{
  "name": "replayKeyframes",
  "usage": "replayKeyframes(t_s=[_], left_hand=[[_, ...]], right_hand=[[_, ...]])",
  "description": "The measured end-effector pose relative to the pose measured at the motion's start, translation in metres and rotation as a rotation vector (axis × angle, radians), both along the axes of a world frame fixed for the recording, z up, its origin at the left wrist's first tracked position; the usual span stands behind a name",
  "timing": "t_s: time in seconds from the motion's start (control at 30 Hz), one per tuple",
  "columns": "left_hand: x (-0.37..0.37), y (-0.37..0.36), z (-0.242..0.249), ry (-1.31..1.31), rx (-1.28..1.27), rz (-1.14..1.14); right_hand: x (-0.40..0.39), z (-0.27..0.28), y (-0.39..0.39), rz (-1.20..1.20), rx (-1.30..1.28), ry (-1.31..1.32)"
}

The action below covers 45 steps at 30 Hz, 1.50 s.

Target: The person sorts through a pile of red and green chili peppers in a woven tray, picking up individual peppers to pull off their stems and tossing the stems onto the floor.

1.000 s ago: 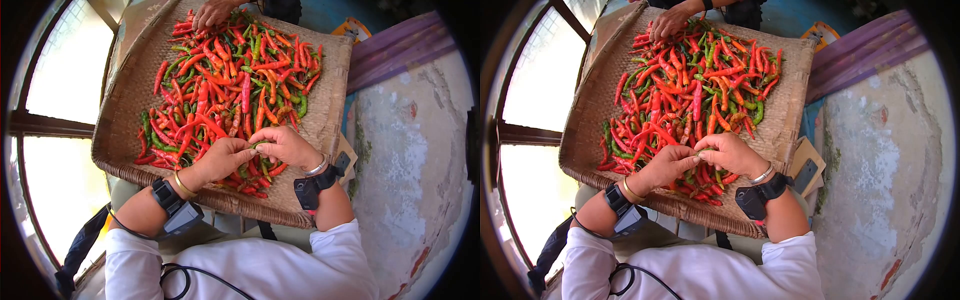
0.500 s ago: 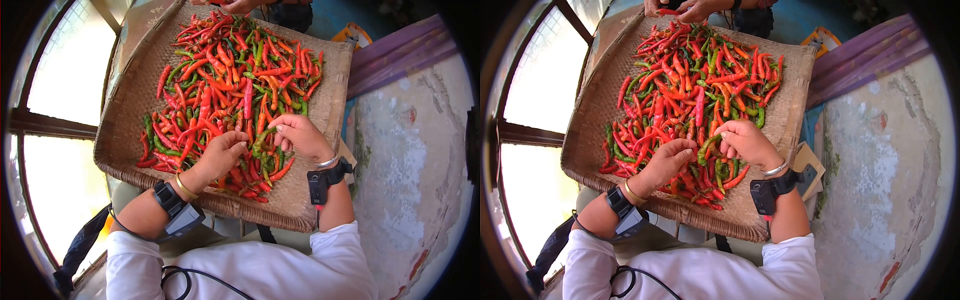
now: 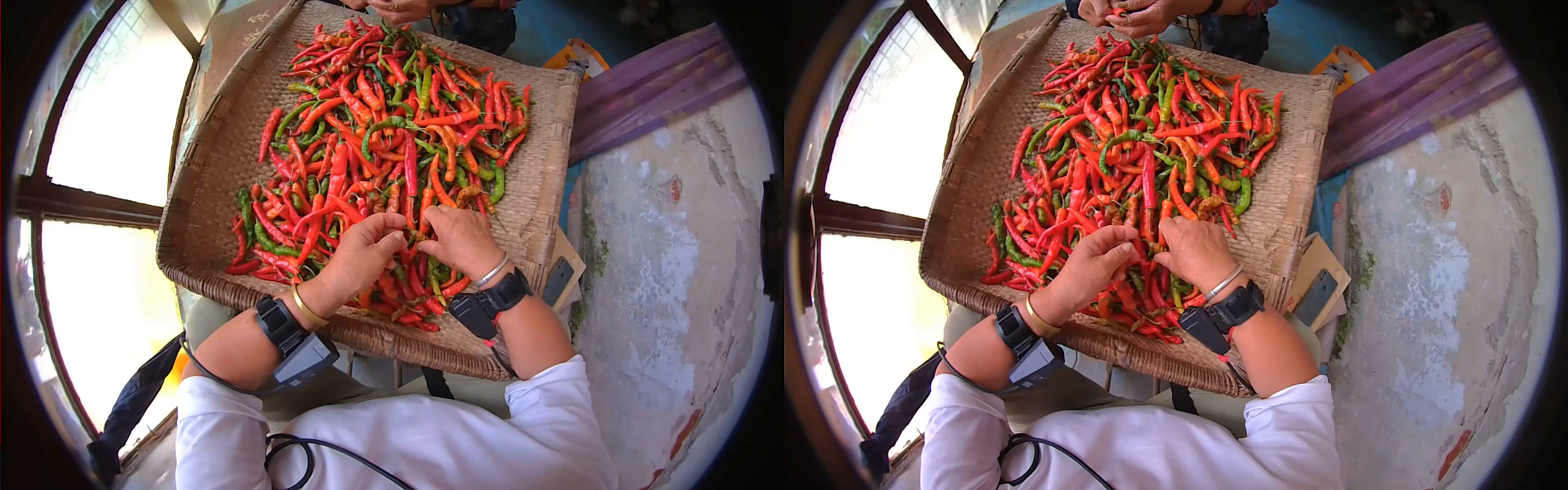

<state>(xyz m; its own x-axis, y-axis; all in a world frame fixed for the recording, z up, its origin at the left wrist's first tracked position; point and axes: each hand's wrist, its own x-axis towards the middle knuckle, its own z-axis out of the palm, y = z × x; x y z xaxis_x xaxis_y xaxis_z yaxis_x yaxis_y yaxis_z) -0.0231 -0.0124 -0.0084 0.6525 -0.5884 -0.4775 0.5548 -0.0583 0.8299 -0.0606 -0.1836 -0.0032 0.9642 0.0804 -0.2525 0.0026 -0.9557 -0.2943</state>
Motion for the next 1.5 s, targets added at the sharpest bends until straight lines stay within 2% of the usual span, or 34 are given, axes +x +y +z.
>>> replayKeyframes(t_s=[0.07,0.2,0.3,0.33,0.4,0.43,0.5,0.67,0.73,0.83,0.97,1.17,1.27,1.33,1.37,1.4,1.43,1.5], left_hand=[[0.001,0.001,-0.005,-0.003,0.008,-0.005],[0.0,-0.001,-0.006,-0.019,-0.012,0.006],[0.001,0.0,-0.006,-0.016,-0.01,-0.018],[0.001,0.001,-0.008,-0.018,-0.013,-0.02],[0.0,0.002,-0.011,-0.27,0.075,-0.134],[-0.002,0.002,-0.01,-0.267,0.075,-0.133],[-0.003,0.002,-0.006,-0.158,0.028,-0.212],[-0.003,0.004,-0.017,-0.31,-0.033,-0.217],[-0.002,0.003,-0.003,-0.033,-0.044,-0.225],[0.0,0.004,0.007,0.08,-0.084,-0.235],[0.001,0.005,0.007,0.073,-0.076,-0.218],[0.002,0.005,0.006,0.071,-0.085,-0.25],[0.002,0.005,0.001,0.08,-0.08,-0.289],[0.0,0.005,-0.003,0.055,0.077,-0.379],[-0.001,0.004,-0.004,0.056,0.077,-0.378],[-0.002,0.004,-0.004,0.072,0.058,-0.387],[-0.003,0.005,-0.004,0.089,0.04,-0.397],[-0.002,0.007,-0.003,0.078,0.044,-0.394]], right_hand=[[-0.003,-0.001,0.005,0.053,0.037,-0.13],[-0.003,-0.012,0.007,0.066,0.018,-0.123],[0.002,-0.011,-0.004,0.035,0.149,-0.199],[0.003,-0.006,-0.005,-0.109,0.418,-0.115],[0.005,0.013,-0.004,-0.399,0.93,0.147],[0.004,0.014,-0.003,-0.4,0.929,0.15],[0.002,0.014,-0.003,-0.59,1.294,0.24],[-0.002,0.013,-0.002,-0.615,1.338,0.286],[-0.001,0.01,-0.004,-0.597,1.422,0.257],[-0.001,0.012,-0.005,-0.611,1.49,0.267],[-0.001,0.012,-0.004,-0.587,1.523,0.261],[-0.001,0.013,-0.01,-0.586,1.421,0.258],[0.003,0.015,-0.022,-0.666,1.446,0.23],[0.01,0.017,-0.03,-0.688,1.459,0.194],[0.014,0.018,-0.035,-0.712,1.473,0.155],[0.019,0.024,-0.042,-0.624,1.652,0.158],[0.022,0.027,-0.04,-0.624,1.652,0.159],[0.027,0.038,-0.035,-0.665,1.979,-0.267]])
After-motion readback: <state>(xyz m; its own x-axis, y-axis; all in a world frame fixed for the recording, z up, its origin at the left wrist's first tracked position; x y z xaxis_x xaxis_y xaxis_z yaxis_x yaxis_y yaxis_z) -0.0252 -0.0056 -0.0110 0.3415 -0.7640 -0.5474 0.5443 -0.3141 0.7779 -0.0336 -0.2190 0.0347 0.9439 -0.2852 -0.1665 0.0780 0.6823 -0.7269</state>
